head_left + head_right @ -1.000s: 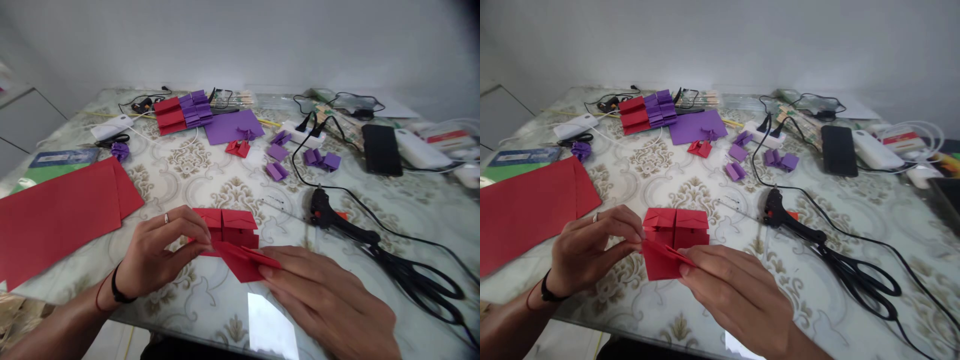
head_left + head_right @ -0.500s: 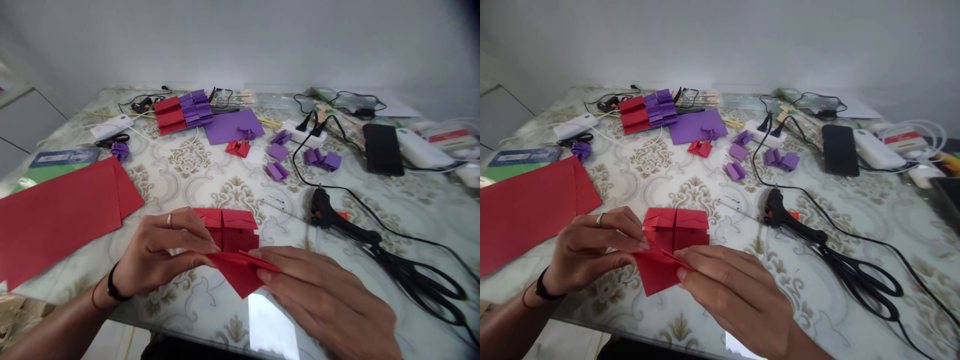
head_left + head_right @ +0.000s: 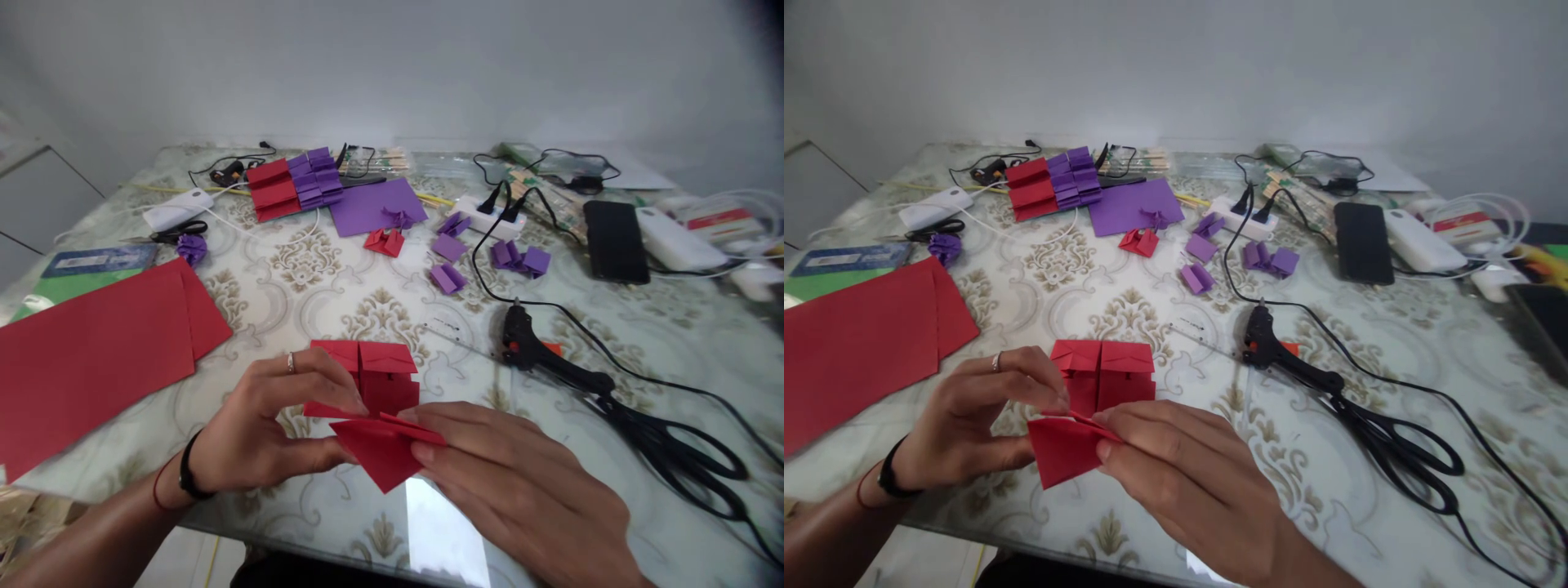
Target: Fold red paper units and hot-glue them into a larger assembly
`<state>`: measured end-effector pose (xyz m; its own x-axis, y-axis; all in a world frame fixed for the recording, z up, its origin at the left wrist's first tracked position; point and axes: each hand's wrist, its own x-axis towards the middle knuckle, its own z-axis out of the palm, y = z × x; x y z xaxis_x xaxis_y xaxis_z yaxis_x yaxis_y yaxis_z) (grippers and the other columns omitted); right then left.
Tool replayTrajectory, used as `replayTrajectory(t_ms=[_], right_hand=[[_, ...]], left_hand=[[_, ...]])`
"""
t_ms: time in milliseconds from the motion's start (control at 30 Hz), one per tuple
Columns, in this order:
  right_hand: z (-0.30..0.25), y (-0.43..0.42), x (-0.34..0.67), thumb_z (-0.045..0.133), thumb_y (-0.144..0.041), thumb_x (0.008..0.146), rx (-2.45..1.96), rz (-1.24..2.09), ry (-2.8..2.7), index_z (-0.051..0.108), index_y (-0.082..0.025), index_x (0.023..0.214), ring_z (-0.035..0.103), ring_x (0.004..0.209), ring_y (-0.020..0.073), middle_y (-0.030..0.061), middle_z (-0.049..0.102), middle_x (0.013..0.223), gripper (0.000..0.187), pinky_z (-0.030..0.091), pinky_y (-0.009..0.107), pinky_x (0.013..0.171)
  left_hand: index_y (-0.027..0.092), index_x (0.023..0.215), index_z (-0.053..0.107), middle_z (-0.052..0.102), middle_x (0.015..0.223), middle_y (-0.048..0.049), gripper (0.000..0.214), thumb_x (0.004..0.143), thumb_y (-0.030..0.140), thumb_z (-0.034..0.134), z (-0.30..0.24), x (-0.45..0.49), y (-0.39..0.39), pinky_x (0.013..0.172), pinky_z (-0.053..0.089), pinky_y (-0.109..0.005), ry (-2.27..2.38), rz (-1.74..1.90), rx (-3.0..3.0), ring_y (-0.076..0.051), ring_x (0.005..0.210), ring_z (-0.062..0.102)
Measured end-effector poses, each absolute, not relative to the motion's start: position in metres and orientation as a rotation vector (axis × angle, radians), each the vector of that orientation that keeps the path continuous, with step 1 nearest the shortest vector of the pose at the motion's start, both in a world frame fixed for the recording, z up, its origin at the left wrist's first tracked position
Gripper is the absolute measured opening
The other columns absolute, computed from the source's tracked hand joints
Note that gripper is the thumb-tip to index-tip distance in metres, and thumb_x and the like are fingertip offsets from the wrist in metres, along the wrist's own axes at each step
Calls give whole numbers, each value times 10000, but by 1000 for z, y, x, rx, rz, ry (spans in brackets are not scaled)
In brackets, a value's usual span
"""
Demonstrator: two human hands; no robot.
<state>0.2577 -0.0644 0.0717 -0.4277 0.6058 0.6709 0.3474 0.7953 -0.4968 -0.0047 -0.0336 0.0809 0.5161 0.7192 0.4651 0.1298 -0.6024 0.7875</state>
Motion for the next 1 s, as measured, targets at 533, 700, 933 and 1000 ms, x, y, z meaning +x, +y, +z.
replayTrajectory(t_ms=[533,700,933,1000], right_hand=[[66,-52,249,654,-78,982,-659,485,-2034,741,-147,1113,823,931,182,84,855,1003,172,689,286,872],[68,-56,248,662,-31,945,-664,465,-1997,753,-158,1095,831,860,168,58,858,934,217,693,250,803],[64,-58,245,642,-139,1024,-702,521,-2017,754,-178,1056,828,855,155,35,860,937,122,679,252,831],[62,-57,244,650,-144,1024,-691,524,-2030,760,-162,1055,831,867,165,44,861,941,115,674,260,848]], left_hand=[[278,1227,801,800,922,-67,269,983,175,755,78,-2,-38,733,643,-348,611,1137,2013,-208,805,755],[181,1104,809,796,892,-85,132,983,178,755,78,2,-41,750,633,-347,584,1201,2013,-204,808,752],[188,1101,771,781,974,-55,147,956,181,788,77,2,-41,834,631,-326,657,1069,2047,-180,868,744],[208,1137,782,790,983,-53,155,985,189,756,77,0,-41,844,632,-327,656,1035,2033,-182,881,749]])
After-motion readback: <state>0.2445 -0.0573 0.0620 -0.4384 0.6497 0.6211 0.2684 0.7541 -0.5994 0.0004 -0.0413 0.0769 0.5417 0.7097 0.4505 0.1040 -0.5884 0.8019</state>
